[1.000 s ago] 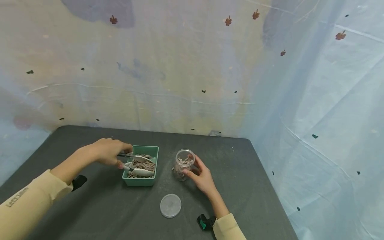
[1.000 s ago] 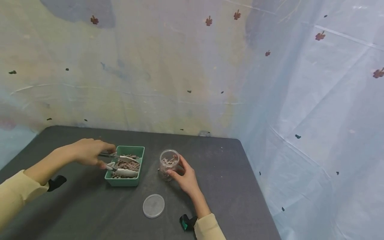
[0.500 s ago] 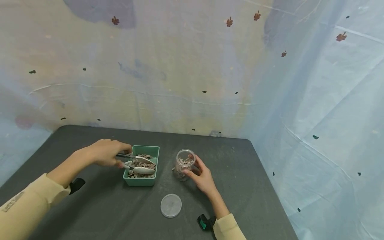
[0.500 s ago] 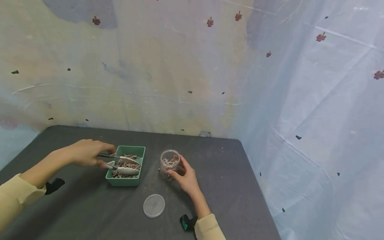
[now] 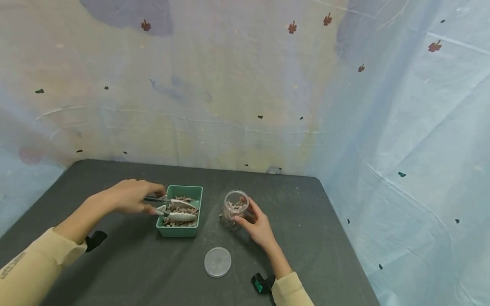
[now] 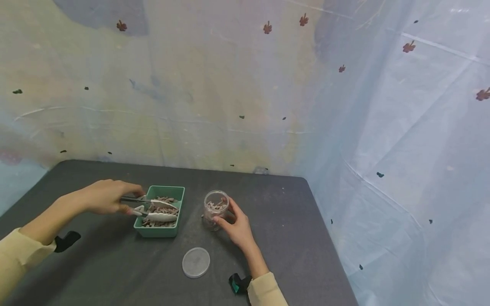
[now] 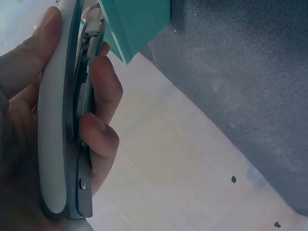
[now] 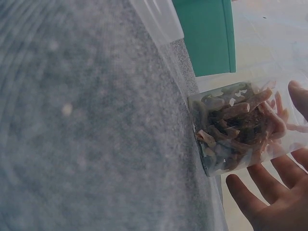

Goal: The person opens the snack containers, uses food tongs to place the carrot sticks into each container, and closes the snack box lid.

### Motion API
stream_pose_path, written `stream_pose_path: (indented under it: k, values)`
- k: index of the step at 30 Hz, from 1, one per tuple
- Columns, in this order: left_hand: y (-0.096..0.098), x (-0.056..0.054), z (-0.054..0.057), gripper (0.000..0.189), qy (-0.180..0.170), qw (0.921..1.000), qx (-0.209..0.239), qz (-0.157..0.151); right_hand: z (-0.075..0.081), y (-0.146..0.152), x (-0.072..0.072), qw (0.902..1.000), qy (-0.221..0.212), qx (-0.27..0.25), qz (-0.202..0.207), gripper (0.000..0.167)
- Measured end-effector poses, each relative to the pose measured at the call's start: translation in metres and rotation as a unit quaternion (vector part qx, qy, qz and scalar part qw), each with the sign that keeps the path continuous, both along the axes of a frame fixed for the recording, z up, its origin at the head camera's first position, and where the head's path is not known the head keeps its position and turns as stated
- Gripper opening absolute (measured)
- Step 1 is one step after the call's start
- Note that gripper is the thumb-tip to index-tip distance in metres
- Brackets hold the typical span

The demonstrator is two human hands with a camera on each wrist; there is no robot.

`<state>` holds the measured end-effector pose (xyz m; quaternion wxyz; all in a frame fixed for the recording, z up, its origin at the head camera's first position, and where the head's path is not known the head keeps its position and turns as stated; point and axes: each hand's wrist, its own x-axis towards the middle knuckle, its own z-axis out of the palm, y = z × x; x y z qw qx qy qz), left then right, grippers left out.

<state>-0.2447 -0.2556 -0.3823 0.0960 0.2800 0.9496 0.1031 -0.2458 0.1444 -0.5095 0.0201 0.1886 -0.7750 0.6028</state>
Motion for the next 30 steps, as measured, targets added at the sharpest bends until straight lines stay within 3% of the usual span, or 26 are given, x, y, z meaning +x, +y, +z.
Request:
stream_pose_path:
  k: [30]
  values:
    - [-0.020,0.014,-0.013,0.046,-0.001,0.9968,0.069,0.041,-0.001,0.000,0.001,1.0000,-0.002,0.006,-0.005,0.074]
